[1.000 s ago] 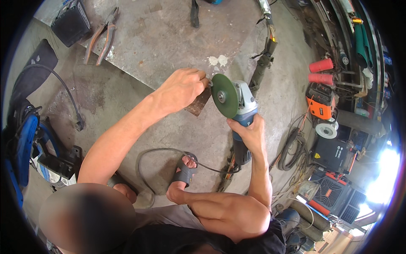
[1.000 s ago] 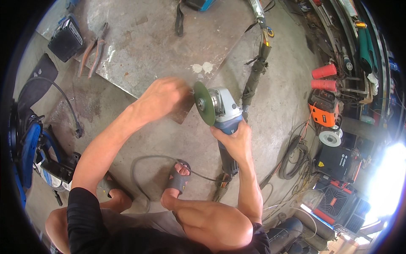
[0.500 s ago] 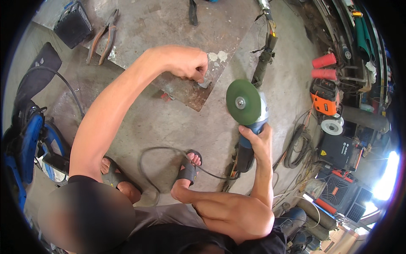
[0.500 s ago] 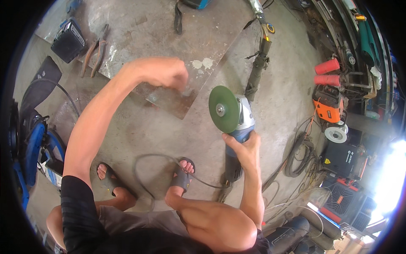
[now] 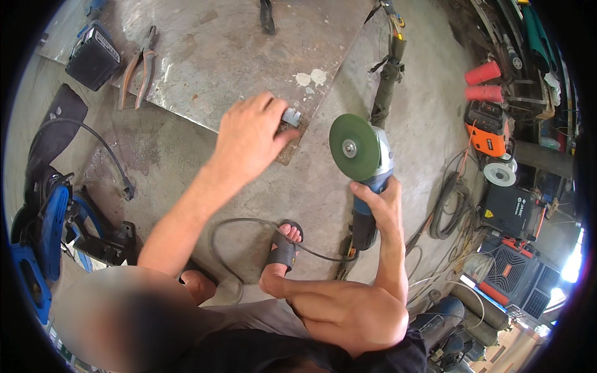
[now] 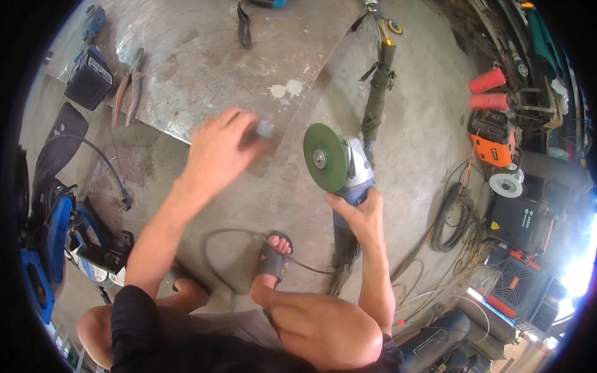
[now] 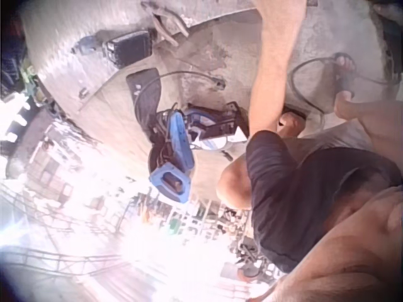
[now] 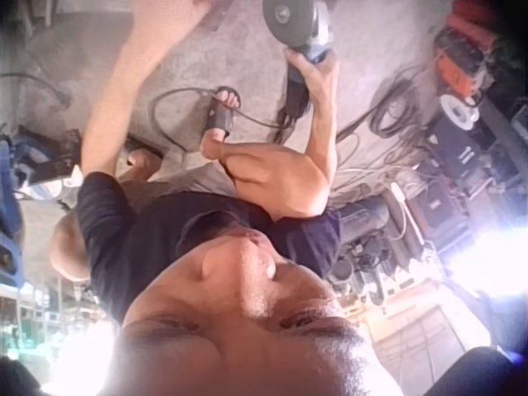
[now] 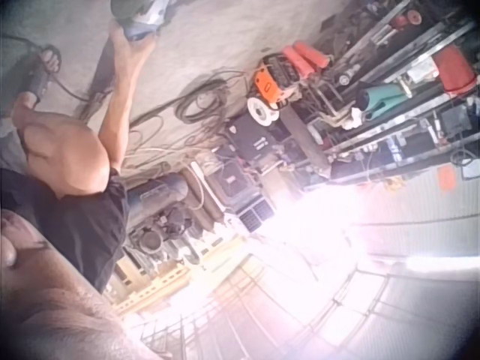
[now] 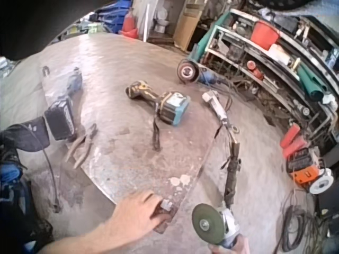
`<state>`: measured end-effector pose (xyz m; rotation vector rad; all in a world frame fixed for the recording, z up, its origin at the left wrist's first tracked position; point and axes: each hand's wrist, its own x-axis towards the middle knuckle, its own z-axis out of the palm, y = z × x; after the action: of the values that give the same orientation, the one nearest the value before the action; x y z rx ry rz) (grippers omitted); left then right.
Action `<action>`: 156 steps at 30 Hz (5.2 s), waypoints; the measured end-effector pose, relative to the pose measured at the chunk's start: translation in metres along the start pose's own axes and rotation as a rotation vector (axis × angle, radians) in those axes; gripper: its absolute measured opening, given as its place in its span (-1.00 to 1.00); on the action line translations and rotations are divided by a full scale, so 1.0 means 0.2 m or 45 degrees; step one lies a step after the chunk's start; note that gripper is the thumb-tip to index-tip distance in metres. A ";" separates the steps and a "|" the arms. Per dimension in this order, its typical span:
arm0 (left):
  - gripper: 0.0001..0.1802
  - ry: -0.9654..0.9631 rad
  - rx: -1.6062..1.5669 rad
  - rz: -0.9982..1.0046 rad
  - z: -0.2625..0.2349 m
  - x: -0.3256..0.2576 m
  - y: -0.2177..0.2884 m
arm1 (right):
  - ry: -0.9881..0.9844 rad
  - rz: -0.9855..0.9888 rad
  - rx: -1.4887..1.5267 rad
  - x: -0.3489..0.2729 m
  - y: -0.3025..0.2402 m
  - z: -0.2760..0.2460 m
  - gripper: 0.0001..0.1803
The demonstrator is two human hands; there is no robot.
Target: The person holds a small metal part against a running angle grinder to smooth its edges and then uses scissors to trim a plastic component.
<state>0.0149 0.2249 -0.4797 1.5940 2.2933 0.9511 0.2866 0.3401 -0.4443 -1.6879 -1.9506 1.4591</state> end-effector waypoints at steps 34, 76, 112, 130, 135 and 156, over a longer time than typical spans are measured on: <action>-0.80 0.390 -0.280 -0.079 0.19 -0.08 0.06 | -0.123 -0.098 -0.181 0.01 -0.14 0.08 -0.45; -0.84 0.623 -0.318 -0.092 0.29 -0.12 0.05 | -0.143 -0.205 -0.364 0.07 -0.30 0.12 -0.57; -0.79 0.589 -0.271 -0.006 0.28 -0.10 0.04 | -0.145 -0.202 -0.387 0.07 -0.31 0.12 -0.54; -0.75 0.577 -0.240 -0.004 0.30 -0.10 0.03 | -0.045 -0.047 0.202 0.07 -0.15 0.02 -0.49; -0.76 0.536 -0.190 0.021 0.30 -0.09 0.02 | -0.107 0.167 0.567 0.10 0.07 -0.01 -0.48; -0.32 -0.841 -0.623 0.223 0.21 -0.37 0.42 | -0.506 0.607 1.713 0.41 0.47 0.30 -0.37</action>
<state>0.1298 0.1935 -0.4773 1.5854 1.3786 0.7773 0.2797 0.3642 -0.5819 -1.1758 -0.2143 2.4914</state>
